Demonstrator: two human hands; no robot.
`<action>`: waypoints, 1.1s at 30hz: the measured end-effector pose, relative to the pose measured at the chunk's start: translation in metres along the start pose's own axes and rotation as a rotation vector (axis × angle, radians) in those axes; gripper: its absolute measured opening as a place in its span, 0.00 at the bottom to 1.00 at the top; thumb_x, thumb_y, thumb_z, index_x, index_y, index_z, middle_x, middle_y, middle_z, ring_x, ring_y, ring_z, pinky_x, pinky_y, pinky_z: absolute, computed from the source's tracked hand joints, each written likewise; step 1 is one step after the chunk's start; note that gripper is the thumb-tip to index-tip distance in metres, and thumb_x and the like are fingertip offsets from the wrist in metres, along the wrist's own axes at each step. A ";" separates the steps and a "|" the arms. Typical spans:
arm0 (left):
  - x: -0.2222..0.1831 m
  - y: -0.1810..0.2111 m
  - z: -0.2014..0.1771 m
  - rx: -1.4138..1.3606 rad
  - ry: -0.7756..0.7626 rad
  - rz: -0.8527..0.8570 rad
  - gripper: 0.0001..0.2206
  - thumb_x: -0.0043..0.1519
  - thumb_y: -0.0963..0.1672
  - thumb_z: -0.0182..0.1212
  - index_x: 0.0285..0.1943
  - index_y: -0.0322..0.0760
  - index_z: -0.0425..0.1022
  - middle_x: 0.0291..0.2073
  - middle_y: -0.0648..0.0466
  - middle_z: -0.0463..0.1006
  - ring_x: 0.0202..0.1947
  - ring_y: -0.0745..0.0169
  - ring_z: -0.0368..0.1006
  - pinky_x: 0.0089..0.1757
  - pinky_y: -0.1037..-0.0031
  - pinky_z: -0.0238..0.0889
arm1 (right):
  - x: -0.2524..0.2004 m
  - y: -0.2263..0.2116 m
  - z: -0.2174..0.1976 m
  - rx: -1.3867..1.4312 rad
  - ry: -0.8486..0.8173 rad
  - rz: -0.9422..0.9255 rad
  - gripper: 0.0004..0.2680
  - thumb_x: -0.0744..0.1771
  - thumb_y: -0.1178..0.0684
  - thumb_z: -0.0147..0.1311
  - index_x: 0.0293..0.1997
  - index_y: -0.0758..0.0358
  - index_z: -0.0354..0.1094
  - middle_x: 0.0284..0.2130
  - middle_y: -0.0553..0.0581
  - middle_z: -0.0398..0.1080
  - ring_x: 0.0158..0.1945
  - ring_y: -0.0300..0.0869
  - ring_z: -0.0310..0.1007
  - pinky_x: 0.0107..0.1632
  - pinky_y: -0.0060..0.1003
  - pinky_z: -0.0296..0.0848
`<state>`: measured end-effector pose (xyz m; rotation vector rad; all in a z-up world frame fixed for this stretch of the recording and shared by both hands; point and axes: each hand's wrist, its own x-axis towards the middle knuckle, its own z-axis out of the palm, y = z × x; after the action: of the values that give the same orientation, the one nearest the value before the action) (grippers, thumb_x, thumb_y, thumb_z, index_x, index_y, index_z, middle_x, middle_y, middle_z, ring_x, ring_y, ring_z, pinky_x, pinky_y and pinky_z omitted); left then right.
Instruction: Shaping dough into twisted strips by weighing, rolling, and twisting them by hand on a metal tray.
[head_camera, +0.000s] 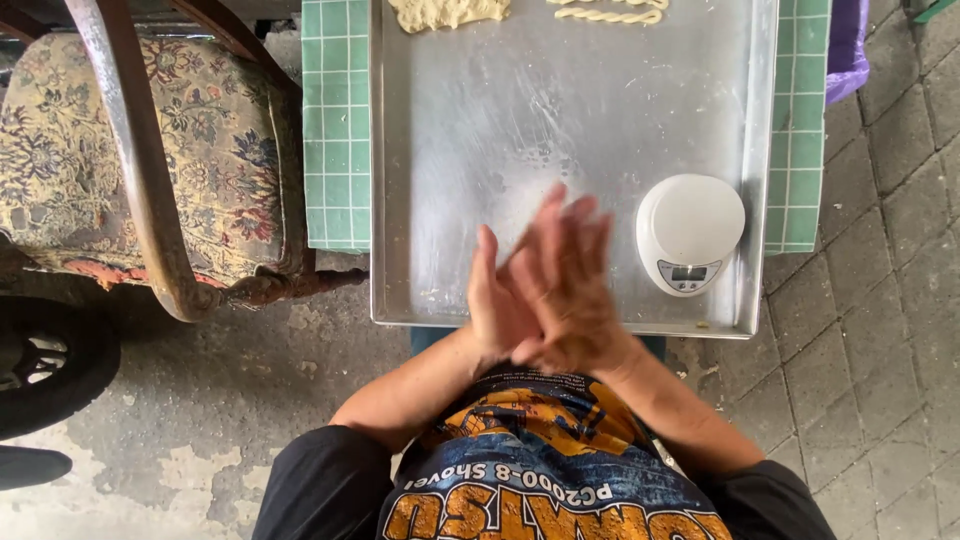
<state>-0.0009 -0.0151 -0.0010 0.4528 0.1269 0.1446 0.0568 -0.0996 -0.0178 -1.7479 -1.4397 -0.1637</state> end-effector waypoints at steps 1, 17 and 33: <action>0.001 0.009 0.001 0.018 0.001 0.041 0.39 0.68 0.64 0.25 0.85 0.47 0.33 0.82 0.45 0.38 0.80 0.43 0.36 0.73 0.54 0.29 | 0.003 -0.016 0.005 0.093 -0.057 -0.028 0.31 0.70 0.20 0.26 0.83 0.38 0.29 0.80 0.56 0.17 0.79 0.48 0.06 0.73 0.55 0.06; -0.013 -0.003 0.018 -0.007 -0.022 0.002 0.39 0.71 0.61 0.25 0.84 0.35 0.36 0.80 0.45 0.41 0.79 0.44 0.39 0.73 0.50 0.24 | -0.010 0.019 0.003 -0.098 0.054 0.017 0.36 0.67 0.17 0.22 0.81 0.44 0.32 0.78 0.70 0.23 0.79 0.66 0.14 0.72 0.72 0.13; 0.013 0.005 -0.037 -0.490 0.047 -0.169 0.40 0.69 0.65 0.39 0.78 0.36 0.59 0.66 0.34 0.69 0.62 0.36 0.71 0.63 0.48 0.60 | -0.007 0.023 -0.013 0.134 -0.019 0.237 0.41 0.65 0.14 0.22 0.82 0.49 0.24 0.79 0.64 0.16 0.66 0.57 0.49 0.55 0.49 0.47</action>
<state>0.0052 0.0074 -0.0329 -0.0504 0.1695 0.0167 0.0788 -0.1131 -0.0254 -1.7959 -1.2155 0.0740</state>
